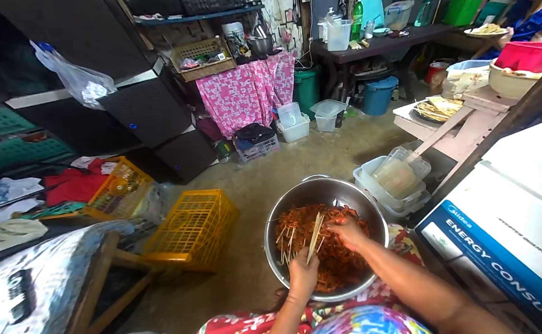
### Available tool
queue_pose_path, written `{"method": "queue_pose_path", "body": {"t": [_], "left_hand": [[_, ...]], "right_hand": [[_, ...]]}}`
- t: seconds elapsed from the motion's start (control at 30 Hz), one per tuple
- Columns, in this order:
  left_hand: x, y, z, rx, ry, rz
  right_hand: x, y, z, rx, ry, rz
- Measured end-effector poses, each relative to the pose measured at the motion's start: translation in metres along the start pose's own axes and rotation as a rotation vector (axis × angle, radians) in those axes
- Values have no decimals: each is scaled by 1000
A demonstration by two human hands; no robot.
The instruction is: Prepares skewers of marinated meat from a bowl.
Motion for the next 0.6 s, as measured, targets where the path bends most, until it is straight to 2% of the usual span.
{"method": "queue_pose_path", "body": {"t": [0.17, 0.43, 0.53, 0.6], "left_hand": [[0, 0, 0, -6, -15, 10], [0, 1, -2, -25, 24, 10], [-4, 0, -2, -18, 5, 85], [-9, -1, -4, -20, 1, 145]], "right_hand": [[2, -2, -9, -182, -237, -50], [19, -9, -4, -175, -265, -213], [19, -6, 1, -139, -244, -304], [11, 0, 2, -103, -304, -285]]}}
Point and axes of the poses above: each hand's wrist, its own y-axis towards the middle knuckle, its own x-axis out of the palm, z = x × y, the point moved 7 cm from there along y, towards the middle knuckle, and after that the axes turned 3 degrees about y, right-handed, at the moved point
